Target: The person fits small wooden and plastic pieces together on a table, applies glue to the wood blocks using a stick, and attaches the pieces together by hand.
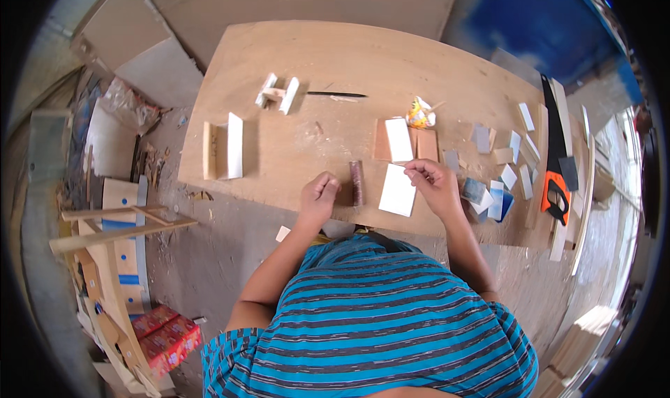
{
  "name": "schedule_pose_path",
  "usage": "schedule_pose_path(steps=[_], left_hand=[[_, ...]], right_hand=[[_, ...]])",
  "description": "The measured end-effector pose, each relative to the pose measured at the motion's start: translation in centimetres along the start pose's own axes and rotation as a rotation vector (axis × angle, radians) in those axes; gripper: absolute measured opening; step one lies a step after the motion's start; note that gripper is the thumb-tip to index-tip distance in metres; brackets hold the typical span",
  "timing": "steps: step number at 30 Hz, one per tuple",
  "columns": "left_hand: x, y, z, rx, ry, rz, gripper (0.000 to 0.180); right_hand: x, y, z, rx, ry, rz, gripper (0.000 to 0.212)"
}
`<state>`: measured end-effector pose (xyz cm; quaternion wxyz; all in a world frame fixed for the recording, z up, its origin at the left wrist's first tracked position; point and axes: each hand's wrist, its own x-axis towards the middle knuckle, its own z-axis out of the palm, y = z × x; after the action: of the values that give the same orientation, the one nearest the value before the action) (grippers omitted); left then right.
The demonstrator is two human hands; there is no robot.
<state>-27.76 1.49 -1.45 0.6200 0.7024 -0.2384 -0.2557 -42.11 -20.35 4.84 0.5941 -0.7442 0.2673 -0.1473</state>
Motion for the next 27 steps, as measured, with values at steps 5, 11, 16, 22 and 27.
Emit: schedule_pose_path(steps=[5, 11, 16, 22, 27], left_hand=[[0.9, 4.3, 0.5, -0.015, 0.026, 0.032, 0.023], [-0.8, 9.7, -3.4, -0.118, -0.001, 0.225, 0.019], [-6.1, 12.2, -6.6, -0.142, 0.068, 0.213, 0.020], [-11.9, 9.2, -9.2, -0.079, 0.058, 0.200, 0.021], [-14.7, 6.8, -9.4, -0.215, 0.115, 0.078, 0.024]], right_hand=[[-0.1, -3.1, 3.9, -0.067, -0.141, -0.161, 0.015], [-1.2, -5.9, 5.7, -0.091, -0.022, -0.282, 0.017], [-2.2, -1.0, 2.2, -0.314, 0.295, -0.106, 0.027], [-6.7, 2.8, 6.9, -1.060, 0.281, 0.081, 0.074], [-8.2, 5.8, 9.2, -1.085, 0.486, -0.058, 0.074]])
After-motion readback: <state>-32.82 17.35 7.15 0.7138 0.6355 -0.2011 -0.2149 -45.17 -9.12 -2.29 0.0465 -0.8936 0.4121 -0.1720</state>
